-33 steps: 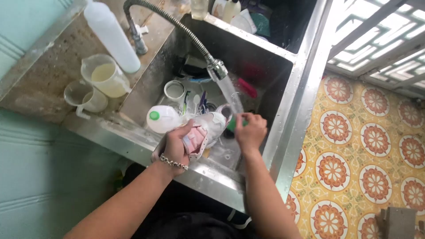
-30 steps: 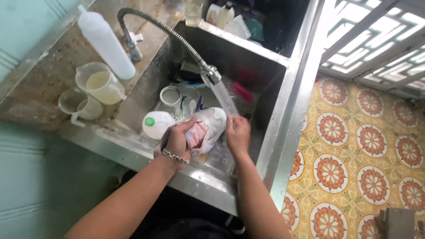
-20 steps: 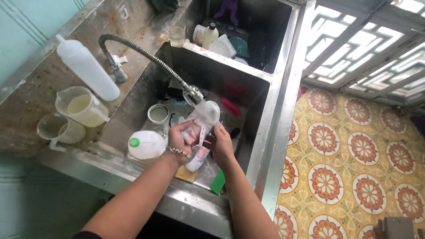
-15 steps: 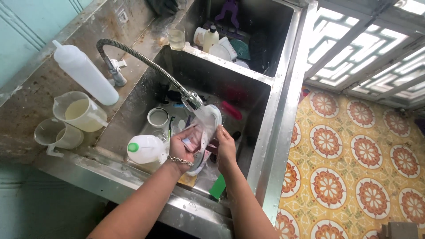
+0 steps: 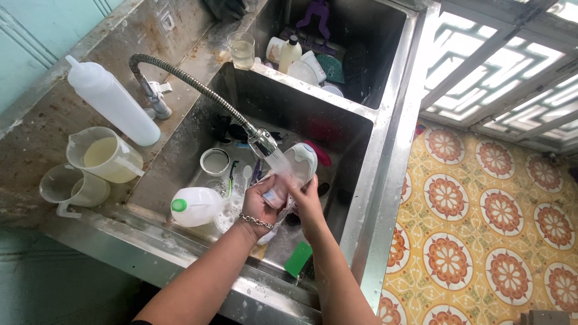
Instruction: A person is cleaning a pink and white sneaker in a stainless steel sink, rinsing it under running water and scrubbing it with a brush.
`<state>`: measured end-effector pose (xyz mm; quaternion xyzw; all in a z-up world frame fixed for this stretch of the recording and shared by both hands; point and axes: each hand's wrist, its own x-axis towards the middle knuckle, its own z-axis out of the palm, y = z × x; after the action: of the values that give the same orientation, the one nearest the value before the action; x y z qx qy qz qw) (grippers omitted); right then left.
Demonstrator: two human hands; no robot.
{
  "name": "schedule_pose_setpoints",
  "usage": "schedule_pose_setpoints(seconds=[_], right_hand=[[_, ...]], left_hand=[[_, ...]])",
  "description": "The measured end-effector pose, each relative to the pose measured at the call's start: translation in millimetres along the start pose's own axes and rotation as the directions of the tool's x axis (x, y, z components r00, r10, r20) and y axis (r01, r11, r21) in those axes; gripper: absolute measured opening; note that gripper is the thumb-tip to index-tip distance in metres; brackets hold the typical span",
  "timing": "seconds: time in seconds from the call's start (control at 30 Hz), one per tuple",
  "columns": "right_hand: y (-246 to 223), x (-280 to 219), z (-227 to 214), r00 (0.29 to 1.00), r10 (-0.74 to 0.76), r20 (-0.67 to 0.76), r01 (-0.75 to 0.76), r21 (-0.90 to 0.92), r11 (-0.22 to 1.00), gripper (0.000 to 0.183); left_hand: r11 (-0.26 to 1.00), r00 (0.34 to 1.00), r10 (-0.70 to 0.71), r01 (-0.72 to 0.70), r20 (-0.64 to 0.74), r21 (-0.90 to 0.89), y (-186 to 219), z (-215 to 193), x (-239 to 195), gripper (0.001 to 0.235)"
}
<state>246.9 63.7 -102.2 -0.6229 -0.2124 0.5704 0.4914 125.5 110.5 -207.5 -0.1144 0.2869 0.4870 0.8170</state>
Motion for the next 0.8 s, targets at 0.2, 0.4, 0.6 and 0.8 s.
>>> schedule_pose_setpoints(seconds=[0.2,0.4,0.6,0.8], right_hand=[[23.0,17.3,-21.3,0.959,-0.263,-0.107,0.262,-0.029,0.965,0.071],[37.8,29.7,-34.5,0.9,-0.359,-0.245,0.333,-0.143,0.932,0.066],[31.6,18.7,-31.0,0.856,-0.455,-0.244,0.43,-0.151,0.89,0.071],[37.9,26.0,-26.1,0.899,-0.381,-0.217,0.366,-0.108,0.924,0.085]], left_hand=[[0.993,0.992,-0.119,0.12,0.045,-0.009,3.2,63.1,-53.1,0.029],[0.972,0.986,-0.117,0.089,0.119,0.217,-9.2,38.8,-15.3,0.029],[0.927,0.998,-0.033,0.01,0.053,0.376,-15.6,44.0,-19.7,0.037],[0.935,0.998,-0.055,0.038,0.038,0.353,0.5,84.3,-93.5,0.042]])
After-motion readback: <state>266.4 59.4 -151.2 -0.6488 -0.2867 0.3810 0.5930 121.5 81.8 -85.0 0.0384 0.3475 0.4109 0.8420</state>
